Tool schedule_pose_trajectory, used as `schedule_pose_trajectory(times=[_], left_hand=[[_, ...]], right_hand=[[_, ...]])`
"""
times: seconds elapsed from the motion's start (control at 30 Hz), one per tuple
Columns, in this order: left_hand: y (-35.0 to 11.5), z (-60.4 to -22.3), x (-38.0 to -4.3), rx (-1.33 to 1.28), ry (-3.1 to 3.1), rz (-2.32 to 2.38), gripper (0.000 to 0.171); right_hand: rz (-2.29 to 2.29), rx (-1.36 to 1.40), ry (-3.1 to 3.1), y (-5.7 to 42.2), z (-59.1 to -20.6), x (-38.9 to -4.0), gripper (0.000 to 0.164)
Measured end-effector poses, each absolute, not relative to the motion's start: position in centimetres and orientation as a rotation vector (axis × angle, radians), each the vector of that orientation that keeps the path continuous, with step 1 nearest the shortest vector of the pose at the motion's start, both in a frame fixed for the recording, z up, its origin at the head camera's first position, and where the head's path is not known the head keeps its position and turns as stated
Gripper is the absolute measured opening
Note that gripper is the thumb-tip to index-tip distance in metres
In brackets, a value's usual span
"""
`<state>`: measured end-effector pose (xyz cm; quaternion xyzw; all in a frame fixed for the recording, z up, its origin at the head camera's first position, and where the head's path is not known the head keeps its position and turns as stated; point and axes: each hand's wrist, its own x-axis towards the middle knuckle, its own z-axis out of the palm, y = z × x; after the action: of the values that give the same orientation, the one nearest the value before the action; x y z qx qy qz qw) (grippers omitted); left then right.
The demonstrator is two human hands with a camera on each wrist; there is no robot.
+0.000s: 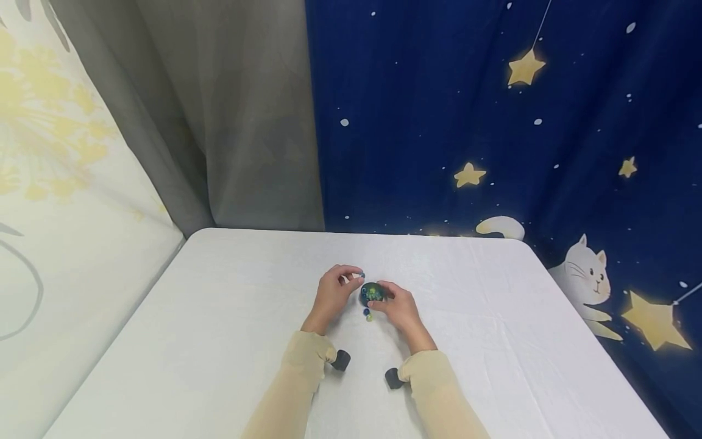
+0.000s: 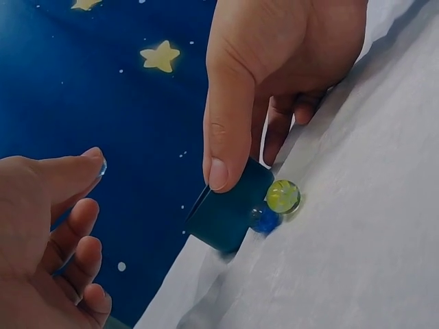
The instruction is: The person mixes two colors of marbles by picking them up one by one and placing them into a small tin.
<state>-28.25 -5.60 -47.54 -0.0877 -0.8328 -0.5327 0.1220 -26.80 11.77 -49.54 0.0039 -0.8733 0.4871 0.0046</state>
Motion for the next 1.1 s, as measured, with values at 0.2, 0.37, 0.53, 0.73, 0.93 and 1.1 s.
schedule_pose_trajectory(times=[0.2, 0.37, 0.53, 0.73, 0.93, 1.1], left_hand=[[-5.47, -47.72, -28.36, -0.252, -2.43, -1.565, 0.017], [-5.43, -47.92, -28.34, -0.276, -2.489, -1.534, 0.018], [-5.59, -47.88, -28.3, -0.261, -2.498, -1.517, 0.017], [-5.86, -47.86, -28.37, -0.226, -2.515, -1.497, 0.016], [-6.06, -47.85, -28.37, -0.211, -2.573, -1.466, 0.01], [-6.26, -47.66, -28.38, -0.188, -2.662, -1.448, 0.007]], right_hand=[[1.516, 0.01, -2.737, 11.66, -49.57, -26.84, 0.054], [1.509, 0.026, -2.731, 11.66, -49.54, -26.82, 0.053], [1.517, 0.023, -2.724, 11.68, -49.5, -26.84, 0.053], [1.518, 0.016, -2.736, 11.67, -49.43, -26.82, 0.053], [1.533, 0.009, -2.734, 11.67, -49.36, -26.79, 0.052], [1.523, 0.015, -2.719, 11.7, -49.47, -26.91, 0.053]])
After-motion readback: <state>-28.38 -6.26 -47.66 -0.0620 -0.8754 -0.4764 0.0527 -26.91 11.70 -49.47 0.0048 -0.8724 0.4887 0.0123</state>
